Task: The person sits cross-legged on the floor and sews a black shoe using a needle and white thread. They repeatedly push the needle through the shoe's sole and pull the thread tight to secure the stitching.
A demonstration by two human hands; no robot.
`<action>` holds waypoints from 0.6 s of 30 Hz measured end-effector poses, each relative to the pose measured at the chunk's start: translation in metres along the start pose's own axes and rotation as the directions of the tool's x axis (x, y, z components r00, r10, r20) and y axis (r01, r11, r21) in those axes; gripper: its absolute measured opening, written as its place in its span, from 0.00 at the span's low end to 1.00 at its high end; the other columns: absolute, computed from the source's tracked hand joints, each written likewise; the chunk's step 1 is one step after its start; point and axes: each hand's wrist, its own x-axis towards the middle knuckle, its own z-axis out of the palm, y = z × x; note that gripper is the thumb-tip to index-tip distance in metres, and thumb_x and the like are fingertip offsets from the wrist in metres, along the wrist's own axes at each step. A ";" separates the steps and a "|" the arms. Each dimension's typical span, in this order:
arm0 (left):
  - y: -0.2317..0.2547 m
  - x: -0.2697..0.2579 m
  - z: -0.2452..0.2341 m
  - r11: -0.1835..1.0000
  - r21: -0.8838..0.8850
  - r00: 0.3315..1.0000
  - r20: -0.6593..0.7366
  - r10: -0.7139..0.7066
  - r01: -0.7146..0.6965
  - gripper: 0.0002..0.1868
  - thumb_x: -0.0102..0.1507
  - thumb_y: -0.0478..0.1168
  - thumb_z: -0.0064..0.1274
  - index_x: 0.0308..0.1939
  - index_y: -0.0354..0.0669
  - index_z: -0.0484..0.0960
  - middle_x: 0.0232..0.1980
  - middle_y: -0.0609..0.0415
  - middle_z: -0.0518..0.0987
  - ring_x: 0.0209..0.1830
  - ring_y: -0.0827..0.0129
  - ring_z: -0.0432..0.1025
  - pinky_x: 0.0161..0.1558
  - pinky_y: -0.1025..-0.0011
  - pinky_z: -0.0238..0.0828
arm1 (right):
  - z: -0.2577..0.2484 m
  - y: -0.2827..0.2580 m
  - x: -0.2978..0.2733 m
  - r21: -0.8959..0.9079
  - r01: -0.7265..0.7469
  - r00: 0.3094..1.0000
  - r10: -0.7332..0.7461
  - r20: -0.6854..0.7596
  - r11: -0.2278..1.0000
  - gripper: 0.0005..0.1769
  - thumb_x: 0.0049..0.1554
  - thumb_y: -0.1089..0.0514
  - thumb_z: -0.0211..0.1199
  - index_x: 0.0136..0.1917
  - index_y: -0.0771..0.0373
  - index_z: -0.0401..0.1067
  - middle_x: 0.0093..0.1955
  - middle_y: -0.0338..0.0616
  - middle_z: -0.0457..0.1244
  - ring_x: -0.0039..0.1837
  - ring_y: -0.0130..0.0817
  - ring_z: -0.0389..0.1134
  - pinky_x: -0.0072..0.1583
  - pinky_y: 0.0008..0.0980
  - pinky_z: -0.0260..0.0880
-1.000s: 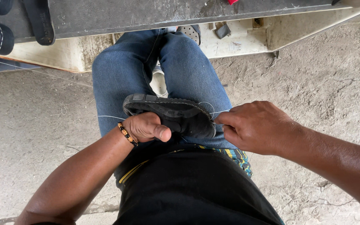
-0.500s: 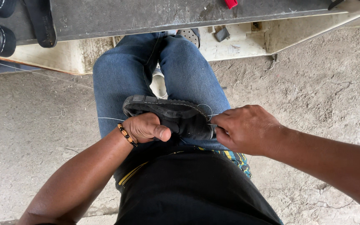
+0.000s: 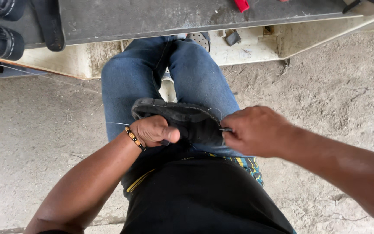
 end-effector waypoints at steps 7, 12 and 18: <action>0.063 -0.005 0.109 0.991 0.001 0.803 -0.585 0.111 -0.136 0.16 0.68 0.38 0.72 0.48 0.24 0.89 0.37 0.36 0.87 0.40 0.43 0.87 0.46 0.55 0.87 | -0.040 0.026 -0.010 0.335 -0.253 0.957 0.286 -0.051 0.908 0.18 0.58 0.42 0.74 0.59 0.44 0.90 0.41 0.46 0.80 0.49 0.47 0.84 0.59 0.52 0.84; 0.103 -0.094 0.124 0.523 0.838 0.836 -0.395 0.382 0.157 0.24 0.70 0.35 0.64 0.72 0.41 0.83 0.53 0.47 0.93 0.56 0.68 0.89 0.61 0.72 0.92 | -0.021 0.042 0.000 0.357 -0.396 0.914 0.400 0.066 0.846 0.20 0.65 0.39 0.71 0.68 0.35 0.90 0.36 0.28 0.74 0.43 0.23 0.74 0.56 0.29 0.75; 0.113 -0.167 0.024 -0.076 0.610 0.481 -0.536 0.694 0.789 0.16 0.70 0.50 0.68 0.60 0.54 0.91 0.51 0.52 0.89 0.42 0.52 0.83 0.49 0.48 0.77 | -0.002 0.053 0.001 0.485 -0.354 0.918 0.397 0.015 0.800 0.20 0.64 0.43 0.74 0.67 0.43 0.91 0.37 0.33 0.75 0.42 0.25 0.71 0.53 0.31 0.73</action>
